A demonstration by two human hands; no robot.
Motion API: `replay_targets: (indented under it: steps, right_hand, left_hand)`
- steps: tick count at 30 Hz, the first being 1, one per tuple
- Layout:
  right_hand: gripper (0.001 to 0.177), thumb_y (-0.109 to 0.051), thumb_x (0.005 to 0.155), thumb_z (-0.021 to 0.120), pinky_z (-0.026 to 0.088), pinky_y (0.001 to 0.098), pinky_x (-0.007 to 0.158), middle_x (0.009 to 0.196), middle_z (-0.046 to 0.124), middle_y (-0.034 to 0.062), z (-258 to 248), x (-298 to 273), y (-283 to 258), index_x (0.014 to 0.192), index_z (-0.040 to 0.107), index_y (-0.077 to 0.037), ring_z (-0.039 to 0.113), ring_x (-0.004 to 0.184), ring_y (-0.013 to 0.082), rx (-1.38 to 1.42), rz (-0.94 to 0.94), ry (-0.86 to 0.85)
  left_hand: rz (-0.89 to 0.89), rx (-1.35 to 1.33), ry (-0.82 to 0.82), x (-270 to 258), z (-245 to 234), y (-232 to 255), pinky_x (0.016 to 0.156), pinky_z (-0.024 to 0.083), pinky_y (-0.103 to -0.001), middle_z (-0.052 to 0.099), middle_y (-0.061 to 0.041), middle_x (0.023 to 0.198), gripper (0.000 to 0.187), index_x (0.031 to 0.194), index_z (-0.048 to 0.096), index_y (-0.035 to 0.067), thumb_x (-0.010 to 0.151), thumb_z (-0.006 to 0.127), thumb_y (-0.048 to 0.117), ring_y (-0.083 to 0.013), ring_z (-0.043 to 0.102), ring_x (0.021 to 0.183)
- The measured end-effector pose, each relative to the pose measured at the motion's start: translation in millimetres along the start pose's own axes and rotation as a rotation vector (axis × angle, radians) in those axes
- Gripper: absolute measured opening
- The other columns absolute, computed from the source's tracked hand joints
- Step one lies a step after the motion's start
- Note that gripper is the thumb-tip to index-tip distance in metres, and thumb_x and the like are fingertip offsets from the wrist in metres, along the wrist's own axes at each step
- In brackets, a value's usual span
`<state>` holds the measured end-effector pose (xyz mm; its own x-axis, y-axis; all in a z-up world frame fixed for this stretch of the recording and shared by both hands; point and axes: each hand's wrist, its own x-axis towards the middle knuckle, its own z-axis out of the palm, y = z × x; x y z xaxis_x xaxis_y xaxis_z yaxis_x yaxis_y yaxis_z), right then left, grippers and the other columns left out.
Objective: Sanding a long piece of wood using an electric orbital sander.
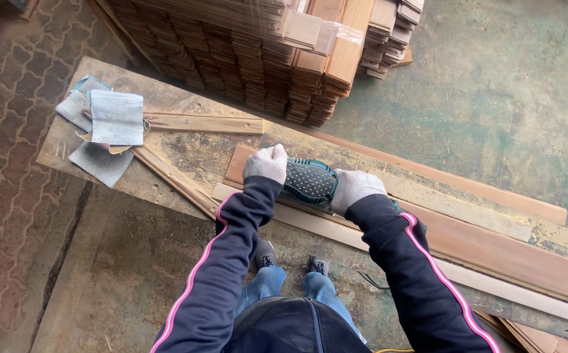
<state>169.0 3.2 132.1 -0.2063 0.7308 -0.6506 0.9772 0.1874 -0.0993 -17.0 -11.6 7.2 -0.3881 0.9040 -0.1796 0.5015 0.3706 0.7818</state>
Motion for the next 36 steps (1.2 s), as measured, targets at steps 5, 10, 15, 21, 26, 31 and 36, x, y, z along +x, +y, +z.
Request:
replay_targets:
  steps: [5, 10, 15, 21, 26, 31, 36]
  right_hand:
    - [0.04, -0.027, 0.083, 0.067, 0.057, 0.0466, 0.091, 0.106, 0.075, 0.0193, -3, -2, -13, 0.12, 0.067, -0.014, 0.071, 0.103, 0.0379, 0.018, -0.012, -0.002]
    - [0.038, -0.027, 0.084, 0.066, 0.057, 0.0464, 0.091, 0.105, 0.075, 0.0197, 1, -7, -6, 0.12, 0.067, -0.013, 0.072, 0.103, 0.0379, 0.019, -0.028, 0.004]
    - [0.038, -0.029, 0.085, 0.066, 0.057, 0.0463, 0.091, 0.103, 0.075, 0.0196, -1, -21, 18, 0.12, 0.068, -0.014, 0.072, 0.103, 0.0378, 0.007, 0.01, -0.017]
    - [0.036, -0.026, 0.084, 0.064, 0.057, 0.0462, 0.09, 0.1, 0.075, 0.0209, 19, -29, 77, 0.118, 0.069, -0.015, 0.072, 0.101, 0.0388, 0.035, 0.05, 0.007]
    - [0.033, -0.027, 0.084, 0.065, 0.056, 0.046, 0.09, 0.1, 0.075, 0.0212, 28, -44, 130, 0.114, 0.071, -0.014, 0.072, 0.101, 0.0391, 0.025, 0.09, 0.021]
    - [0.033, -0.026, 0.084, 0.064, 0.057, 0.0456, 0.09, 0.101, 0.076, 0.0208, 42, -58, 194, 0.114, 0.071, -0.014, 0.072, 0.101, 0.0391, -0.013, 0.147, 0.014]
    - [0.039, -0.037, 0.086, 0.066, 0.058, 0.0456, 0.091, 0.106, 0.075, 0.0198, 45, -79, 248, 0.119, 0.068, -0.017, 0.072, 0.103, 0.0388, -0.06, 0.219, -0.015]
  left_hand:
    - [-0.039, -0.054, -0.05, 7, -15, -5, 0.068, 0.052, -0.044, 0.071, -0.02, 0.076, 0.045, 0.08, 0.075, 0.006, 0.095, 0.047, 0.038, -0.0371, 0.069, 0.069]
    - [-0.035, -0.045, -0.058, 0, -10, -5, 0.069, 0.053, -0.043, 0.071, -0.021, 0.075, 0.046, 0.079, 0.074, 0.004, 0.096, 0.047, 0.038, -0.0356, 0.069, 0.068]
    - [-0.004, -0.058, -0.047, -21, 12, 17, 0.068, 0.051, -0.045, 0.071, -0.02, 0.074, 0.048, 0.077, 0.072, 0.005, 0.097, 0.045, 0.038, -0.0374, 0.068, 0.07]
    - [0.009, -0.049, -0.058, -50, 57, 45, 0.067, 0.052, -0.049, 0.071, -0.02, 0.073, 0.048, 0.073, 0.07, 0.006, 0.098, 0.044, 0.037, -0.0402, 0.068, 0.069]
    - [0.043, -0.036, -0.051, -75, 105, 70, 0.067, 0.053, -0.051, 0.07, -0.02, 0.073, 0.046, 0.074, 0.072, 0.008, 0.098, 0.045, 0.037, -0.0412, 0.069, 0.069]
    - [0.071, -0.019, -0.081, -107, 164, 98, 0.067, 0.054, -0.051, 0.071, -0.019, 0.073, 0.043, 0.074, 0.072, 0.009, 0.097, 0.045, 0.033, -0.0407, 0.07, 0.07]
    - [0.091, -0.017, -0.026, -141, 217, 135, 0.068, 0.054, -0.052, 0.071, -0.02, 0.075, 0.041, 0.074, 0.073, 0.009, 0.095, 0.049, 0.034, -0.0418, 0.07, 0.072]
